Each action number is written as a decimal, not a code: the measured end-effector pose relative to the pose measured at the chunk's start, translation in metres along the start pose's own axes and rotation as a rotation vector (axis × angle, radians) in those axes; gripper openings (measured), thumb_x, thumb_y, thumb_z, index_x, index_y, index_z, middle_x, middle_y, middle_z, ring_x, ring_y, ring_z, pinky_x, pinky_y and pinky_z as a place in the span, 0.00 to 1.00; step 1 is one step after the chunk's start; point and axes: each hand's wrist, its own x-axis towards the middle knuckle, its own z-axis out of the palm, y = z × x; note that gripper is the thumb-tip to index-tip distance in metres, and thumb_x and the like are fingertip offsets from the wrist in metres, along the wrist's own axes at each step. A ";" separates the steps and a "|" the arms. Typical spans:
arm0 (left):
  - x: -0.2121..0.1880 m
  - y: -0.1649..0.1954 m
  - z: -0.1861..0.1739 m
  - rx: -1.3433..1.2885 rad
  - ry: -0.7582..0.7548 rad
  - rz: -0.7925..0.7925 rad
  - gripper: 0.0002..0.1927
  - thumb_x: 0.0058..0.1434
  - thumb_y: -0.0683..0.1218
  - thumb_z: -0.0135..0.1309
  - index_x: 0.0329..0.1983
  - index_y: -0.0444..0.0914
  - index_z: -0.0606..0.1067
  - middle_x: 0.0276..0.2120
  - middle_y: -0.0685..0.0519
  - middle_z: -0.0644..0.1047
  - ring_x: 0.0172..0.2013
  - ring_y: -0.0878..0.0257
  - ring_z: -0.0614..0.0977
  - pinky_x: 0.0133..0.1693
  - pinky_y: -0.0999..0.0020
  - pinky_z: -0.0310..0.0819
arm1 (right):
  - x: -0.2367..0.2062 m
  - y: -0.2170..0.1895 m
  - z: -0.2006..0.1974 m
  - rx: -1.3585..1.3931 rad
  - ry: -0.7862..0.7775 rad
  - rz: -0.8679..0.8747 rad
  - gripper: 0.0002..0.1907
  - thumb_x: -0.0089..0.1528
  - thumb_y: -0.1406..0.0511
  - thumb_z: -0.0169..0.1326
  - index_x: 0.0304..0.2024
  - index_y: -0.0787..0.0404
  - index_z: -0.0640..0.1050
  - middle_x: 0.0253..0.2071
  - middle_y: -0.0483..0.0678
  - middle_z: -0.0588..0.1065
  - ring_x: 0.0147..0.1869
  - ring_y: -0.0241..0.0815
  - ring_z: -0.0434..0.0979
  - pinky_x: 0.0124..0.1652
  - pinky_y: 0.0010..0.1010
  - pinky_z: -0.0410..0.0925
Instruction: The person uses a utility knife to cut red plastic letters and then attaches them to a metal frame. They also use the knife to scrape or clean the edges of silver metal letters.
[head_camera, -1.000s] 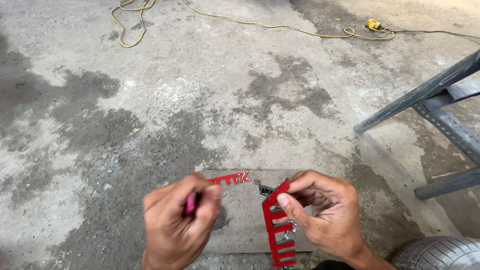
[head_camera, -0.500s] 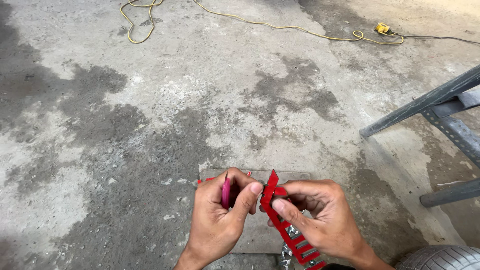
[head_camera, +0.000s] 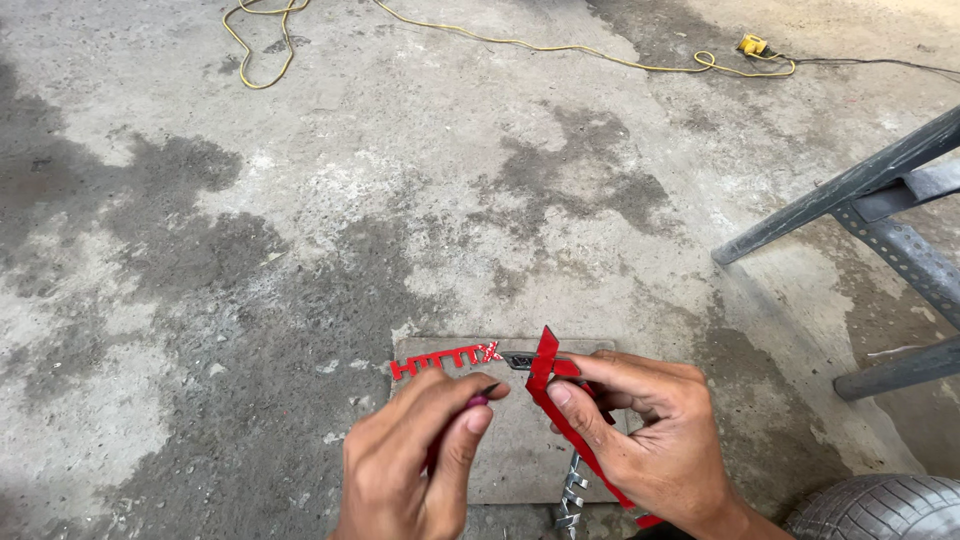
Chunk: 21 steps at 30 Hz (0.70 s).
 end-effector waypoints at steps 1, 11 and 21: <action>-0.001 0.004 0.002 0.037 0.028 0.036 0.09 0.66 0.40 0.55 0.48 0.34 0.81 0.30 0.49 0.81 0.25 0.65 0.84 0.27 0.71 0.75 | 0.000 -0.002 0.000 -0.028 0.014 -0.016 0.14 0.57 0.72 0.63 0.46 0.67 0.84 0.37 0.53 0.86 0.35 0.35 0.88 0.32 0.23 0.81; -0.005 0.022 0.030 0.285 0.125 0.234 0.12 0.60 0.39 0.65 0.46 0.32 0.79 0.33 0.46 0.85 0.27 0.63 0.87 0.30 0.71 0.82 | -0.006 -0.014 0.000 -0.235 0.112 -0.231 0.17 0.54 0.74 0.65 0.47 0.66 0.82 0.35 0.51 0.85 0.35 0.36 0.89 0.34 0.23 0.76; -0.005 0.027 0.032 0.349 0.217 0.344 0.13 0.56 0.37 0.67 0.44 0.28 0.80 0.28 0.46 0.83 0.24 0.64 0.83 0.27 0.72 0.78 | -0.015 -0.021 -0.002 -0.322 0.167 -0.321 0.19 0.51 0.75 0.67 0.45 0.68 0.82 0.33 0.51 0.84 0.34 0.34 0.88 0.34 0.21 0.78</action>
